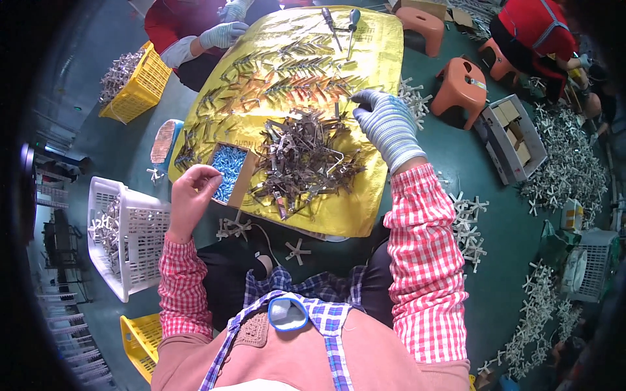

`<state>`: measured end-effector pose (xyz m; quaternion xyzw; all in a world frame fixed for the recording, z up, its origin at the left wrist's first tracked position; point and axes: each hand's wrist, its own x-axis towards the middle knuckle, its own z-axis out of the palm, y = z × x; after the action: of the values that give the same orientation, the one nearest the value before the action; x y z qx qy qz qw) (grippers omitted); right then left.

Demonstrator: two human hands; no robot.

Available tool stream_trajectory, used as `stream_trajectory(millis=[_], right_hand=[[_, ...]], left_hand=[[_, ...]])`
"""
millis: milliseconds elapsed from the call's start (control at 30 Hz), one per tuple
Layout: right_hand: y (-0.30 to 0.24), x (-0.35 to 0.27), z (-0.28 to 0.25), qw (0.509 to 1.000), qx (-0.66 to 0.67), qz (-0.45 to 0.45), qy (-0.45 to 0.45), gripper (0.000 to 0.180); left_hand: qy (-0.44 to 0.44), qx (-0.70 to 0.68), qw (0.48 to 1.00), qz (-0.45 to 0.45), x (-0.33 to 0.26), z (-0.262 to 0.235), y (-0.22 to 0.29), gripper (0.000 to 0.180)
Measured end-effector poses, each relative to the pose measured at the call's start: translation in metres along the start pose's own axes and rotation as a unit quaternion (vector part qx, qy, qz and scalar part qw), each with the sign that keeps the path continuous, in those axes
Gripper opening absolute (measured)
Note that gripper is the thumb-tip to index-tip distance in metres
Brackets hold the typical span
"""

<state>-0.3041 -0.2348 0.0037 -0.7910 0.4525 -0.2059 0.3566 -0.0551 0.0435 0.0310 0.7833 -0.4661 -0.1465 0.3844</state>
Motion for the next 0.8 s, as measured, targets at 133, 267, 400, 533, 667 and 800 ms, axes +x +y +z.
stream_trajectory(millis=[133, 267, 400, 533, 667, 800], right_hand=[[0.009, 0.004, 0.012, 0.998, -0.001, -0.013, -0.068, 0.043], [0.010, 0.007, 0.023, 0.998, -0.024, -0.028, -0.056, 0.039], [-0.001, 0.006, 0.022, 0.998, -0.029, -0.019, -0.047, 0.029], [0.004, 0.007, 0.021, 0.996, 0.048, -0.079, 0.000, 0.022], [0.006, 0.007, 0.021, 0.988, 0.030, -0.144, 0.050, 0.019], [0.007, 0.006, 0.018, 0.976, 0.081, -0.165, 0.116, 0.016]], left_hand=[[-0.008, -0.004, 1.000, 0.017, 0.004, 0.002, -0.005, 0.010], [-0.012, 0.017, 0.998, 0.067, 0.009, 0.006, -0.004, 0.010], [-0.015, 0.069, 0.991, 0.115, 0.010, 0.007, 0.006, 0.010], [-0.015, 0.104, 0.982, 0.158, 0.008, 0.004, 0.001, 0.010], [-0.013, 0.109, 0.980, 0.168, 0.007, 0.001, 0.002, 0.010], [-0.012, 0.109, 0.980, 0.165, 0.006, 0.004, 0.006, 0.010]])
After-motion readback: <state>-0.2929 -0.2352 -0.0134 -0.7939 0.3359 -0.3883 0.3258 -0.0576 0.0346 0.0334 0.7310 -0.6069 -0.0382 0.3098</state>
